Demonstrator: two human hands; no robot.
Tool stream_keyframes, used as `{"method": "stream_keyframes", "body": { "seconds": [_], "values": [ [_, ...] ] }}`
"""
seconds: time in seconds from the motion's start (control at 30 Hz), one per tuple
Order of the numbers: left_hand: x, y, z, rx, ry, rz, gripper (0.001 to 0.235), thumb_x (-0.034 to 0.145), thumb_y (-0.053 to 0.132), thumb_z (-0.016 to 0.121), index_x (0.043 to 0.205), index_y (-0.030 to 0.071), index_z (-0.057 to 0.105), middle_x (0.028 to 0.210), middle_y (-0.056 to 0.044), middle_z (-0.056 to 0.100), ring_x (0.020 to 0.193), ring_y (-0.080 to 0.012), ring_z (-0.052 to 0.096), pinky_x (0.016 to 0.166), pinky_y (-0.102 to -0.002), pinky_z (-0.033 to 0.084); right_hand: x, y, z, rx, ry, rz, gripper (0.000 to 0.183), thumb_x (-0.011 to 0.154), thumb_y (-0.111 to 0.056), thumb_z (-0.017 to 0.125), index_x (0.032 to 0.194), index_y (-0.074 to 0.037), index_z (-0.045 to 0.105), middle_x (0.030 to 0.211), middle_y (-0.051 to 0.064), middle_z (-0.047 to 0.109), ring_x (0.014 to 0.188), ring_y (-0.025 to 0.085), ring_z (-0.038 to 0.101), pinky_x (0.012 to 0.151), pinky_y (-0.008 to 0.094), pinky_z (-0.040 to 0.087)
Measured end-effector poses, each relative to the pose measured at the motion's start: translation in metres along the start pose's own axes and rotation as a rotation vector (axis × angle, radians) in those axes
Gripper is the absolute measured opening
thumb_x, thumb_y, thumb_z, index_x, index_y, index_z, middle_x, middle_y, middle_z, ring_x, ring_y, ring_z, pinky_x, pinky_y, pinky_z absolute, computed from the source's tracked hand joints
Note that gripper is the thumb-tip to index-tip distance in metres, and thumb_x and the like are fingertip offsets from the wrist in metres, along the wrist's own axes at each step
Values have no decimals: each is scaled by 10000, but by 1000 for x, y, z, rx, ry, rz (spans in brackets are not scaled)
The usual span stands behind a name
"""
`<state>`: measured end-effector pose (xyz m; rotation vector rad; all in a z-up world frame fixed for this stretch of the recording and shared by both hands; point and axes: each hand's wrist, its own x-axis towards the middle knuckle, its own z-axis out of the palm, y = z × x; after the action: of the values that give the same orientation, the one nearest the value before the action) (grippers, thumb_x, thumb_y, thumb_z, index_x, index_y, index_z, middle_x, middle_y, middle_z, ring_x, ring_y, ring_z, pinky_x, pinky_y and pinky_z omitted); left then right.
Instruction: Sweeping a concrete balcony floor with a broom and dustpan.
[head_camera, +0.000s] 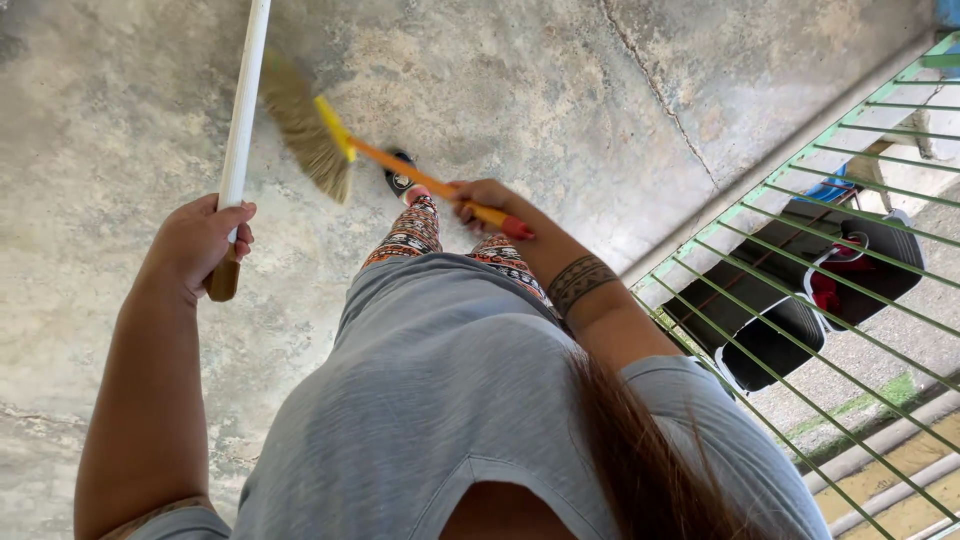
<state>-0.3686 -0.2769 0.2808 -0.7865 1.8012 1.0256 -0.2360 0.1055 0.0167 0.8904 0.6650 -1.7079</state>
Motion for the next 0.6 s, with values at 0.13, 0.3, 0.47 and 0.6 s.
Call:
{"method": "stream_keyframes", "body": {
  "seconds": [0.13,0.3,0.47,0.6],
  "values": [
    [19,-13,-30,-35,-12,-19,153,996,201,651,1010,50,669,750,-30,579,664,-117,533,633,-279,463,-35,-47,-82,281,167,-112,480,1048,-200,487,1516,-170,383,718,-7,532,505,79,487,411,229,353],
    [18,-4,-47,-38,37,7,161,1006,191,641,1019,32,658,753,-41,585,677,-139,546,647,-296,477,-81,-94,-44,-322,691,-239,676,998,-138,620,1587,-223,300,735,19,543,500,107,490,451,301,462],
    [12,27,-56,-45,68,25,170,1008,204,641,1015,36,667,764,-40,589,691,-132,554,669,-290,491,-122,-88,47,-415,523,-199,925,943,-85,634,1652,-315,88,692,16,540,533,114,498,481,289,462],
    [20,69,-53,-41,86,26,174,1015,209,637,1026,38,666,772,-32,582,694,-130,547,671,-285,487,-115,-112,97,-245,20,-62,843,951,-113,552,1664,-289,139,681,-32,502,541,78,479,479,246,445]
  ]
}}
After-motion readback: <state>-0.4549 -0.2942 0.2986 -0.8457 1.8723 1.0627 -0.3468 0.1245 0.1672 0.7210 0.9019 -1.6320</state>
